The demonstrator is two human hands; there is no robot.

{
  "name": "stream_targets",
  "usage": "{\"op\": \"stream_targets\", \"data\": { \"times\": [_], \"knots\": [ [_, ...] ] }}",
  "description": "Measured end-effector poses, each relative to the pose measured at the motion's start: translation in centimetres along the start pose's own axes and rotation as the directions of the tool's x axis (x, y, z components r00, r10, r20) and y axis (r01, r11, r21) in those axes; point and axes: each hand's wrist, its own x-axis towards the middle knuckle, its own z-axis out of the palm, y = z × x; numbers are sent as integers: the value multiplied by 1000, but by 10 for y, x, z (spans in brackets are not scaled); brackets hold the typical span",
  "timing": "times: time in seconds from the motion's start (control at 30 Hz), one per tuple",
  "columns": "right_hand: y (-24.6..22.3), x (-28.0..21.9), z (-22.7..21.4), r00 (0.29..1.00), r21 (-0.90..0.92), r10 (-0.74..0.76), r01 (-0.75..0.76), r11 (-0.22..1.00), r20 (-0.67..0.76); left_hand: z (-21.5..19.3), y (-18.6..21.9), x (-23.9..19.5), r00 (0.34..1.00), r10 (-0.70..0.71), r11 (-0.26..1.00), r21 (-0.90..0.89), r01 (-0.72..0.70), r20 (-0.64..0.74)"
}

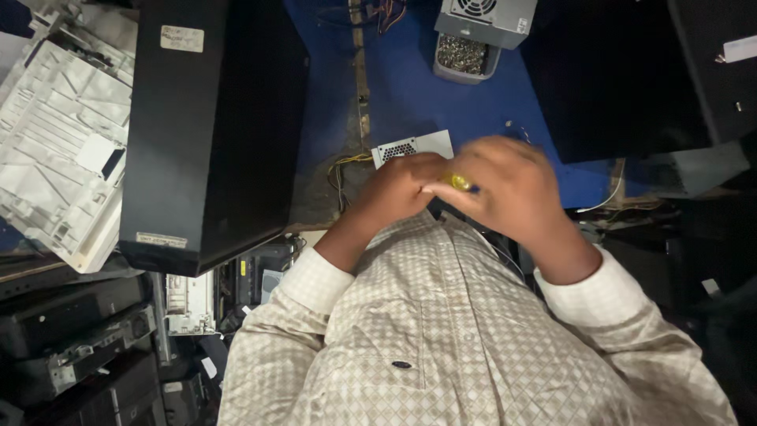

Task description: The person uses a yellow screwdriver to remove screws from a computer power supply unit on a blue workbench. After removing the screws, the person sets the power supply aside and moves a computer case to the work area.

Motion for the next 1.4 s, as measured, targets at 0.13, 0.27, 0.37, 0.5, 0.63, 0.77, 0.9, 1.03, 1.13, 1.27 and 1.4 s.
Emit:
{"op": "stream_targets", "data": {
  "times": [0.13,0.27,0.37,0.5,0.63,0.77,0.9,1.03,1.13,1.27,1.4],
  "knots": [
    [2,1,-11,985,150,-93,71,986,143,2,-2,-4,973,-210,977,-9,212,96],
    [8,2,-16,988,278,-36,-7,961,149,1,-4,-5,994,-97,988,-115,101,43],
    [12,3,-11,991,224,2,-32,974,133,5,-12,-10,994,-107,993,-55,107,-8],
    [14,-5,2,996,205,54,-67,977,69,21,-46,-25,974,-215,963,153,223,-67],
    [19,-10,16,990,248,135,-123,961,-31,42,-82,-48,955,-294,868,409,282,-35],
    [32,-17,27,989,305,70,-27,952,-132,64,-106,-62,960,-271,885,375,277,-69],
    [38,-25,41,989,500,68,6,866,-130,76,-120,-58,959,-279,891,362,274,-39],
    [37,-30,51,983,535,79,21,844,-163,84,-125,-54,943,-323,882,336,330,-78],
    [38,-27,53,987,594,115,-26,804,-112,82,-127,-55,934,-352,872,342,351,-61],
    [39,-23,50,996,555,34,16,831,-79,79,-127,-59,957,-285,898,333,287,-57],
    [42,-16,52,997,706,-72,72,705,-29,79,-125,-53,967,-224,911,327,253,-124]
  ]
}}
